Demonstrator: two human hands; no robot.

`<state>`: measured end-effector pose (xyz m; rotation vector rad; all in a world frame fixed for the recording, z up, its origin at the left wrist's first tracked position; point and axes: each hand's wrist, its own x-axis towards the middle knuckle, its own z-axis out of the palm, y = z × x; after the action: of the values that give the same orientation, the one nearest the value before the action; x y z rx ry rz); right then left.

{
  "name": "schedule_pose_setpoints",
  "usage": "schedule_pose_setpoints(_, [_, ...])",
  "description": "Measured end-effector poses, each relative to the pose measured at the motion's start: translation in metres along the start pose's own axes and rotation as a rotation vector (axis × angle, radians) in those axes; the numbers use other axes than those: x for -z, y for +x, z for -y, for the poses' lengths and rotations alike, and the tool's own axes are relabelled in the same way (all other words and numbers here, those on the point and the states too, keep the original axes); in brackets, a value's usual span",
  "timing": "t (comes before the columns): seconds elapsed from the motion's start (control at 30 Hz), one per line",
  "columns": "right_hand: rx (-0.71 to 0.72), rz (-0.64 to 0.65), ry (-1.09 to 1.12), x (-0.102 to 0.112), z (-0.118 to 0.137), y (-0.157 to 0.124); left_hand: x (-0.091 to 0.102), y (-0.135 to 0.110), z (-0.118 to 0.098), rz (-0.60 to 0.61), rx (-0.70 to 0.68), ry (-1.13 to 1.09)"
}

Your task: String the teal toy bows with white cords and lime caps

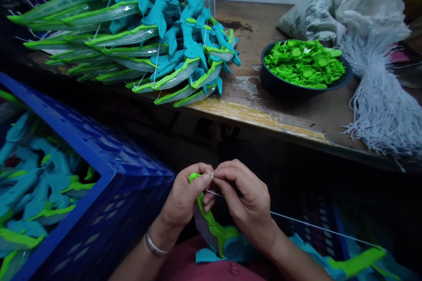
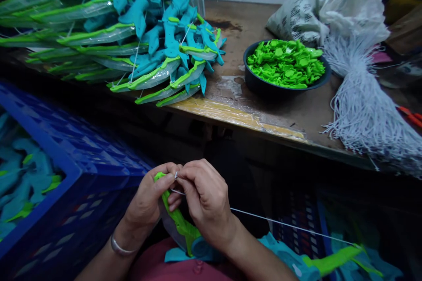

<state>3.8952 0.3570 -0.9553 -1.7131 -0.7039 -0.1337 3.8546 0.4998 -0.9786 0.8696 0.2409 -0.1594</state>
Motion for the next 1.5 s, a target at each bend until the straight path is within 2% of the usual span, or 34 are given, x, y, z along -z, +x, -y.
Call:
schedule_pose_setpoints(0.13, [0.048,0.031,-0.045,0.001,-0.001,0.001,0.001,0.0,0.002,0.019,0.004,-0.021])
schedule_pose_setpoints(0.3, [0.041,0.102,-0.092,0.004,-0.006,0.002,-0.002,0.001,0.002,-0.009,-0.045,0.012])
schedule_pose_setpoints(0.5, [-0.02,0.06,-0.076,0.009,-0.002,0.001,-0.003,0.003,0.0,-0.021,-0.075,0.049])
schedule_pose_setpoints(0.73, [-0.002,0.098,-0.093,0.008,0.002,0.003,-0.002,0.004,0.002,-0.002,-0.042,0.059])
schedule_pose_setpoints(0.87, [0.026,0.131,-0.12,0.012,0.004,0.009,-0.002,0.003,0.002,0.011,-0.069,0.087])
schedule_pose_setpoints(1.03, [0.028,0.254,-0.33,0.041,0.012,0.005,-0.004,0.005,0.004,0.037,-0.117,0.105])
schedule_pose_setpoints(1.13, [0.126,0.306,-0.56,0.052,0.018,-0.006,-0.008,0.011,0.007,0.104,-0.11,0.115])
schedule_pose_setpoints(1.23, [0.275,0.247,-0.81,0.05,0.024,-0.013,-0.016,0.017,0.006,0.196,-0.112,0.108])
schedule_pose_setpoints(1.33, [0.416,0.089,-0.985,0.041,0.034,-0.006,-0.029,0.023,-0.005,0.302,-0.161,0.043])
schedule_pose_setpoints(1.43, [0.454,-0.005,-1.07,0.035,0.05,0.013,-0.045,0.029,-0.03,0.349,-0.273,0.017])
schedule_pose_setpoints(1.5, [0.483,-0.104,-1.03,0.034,0.061,0.028,-0.053,0.034,-0.056,0.314,-0.375,0.014])
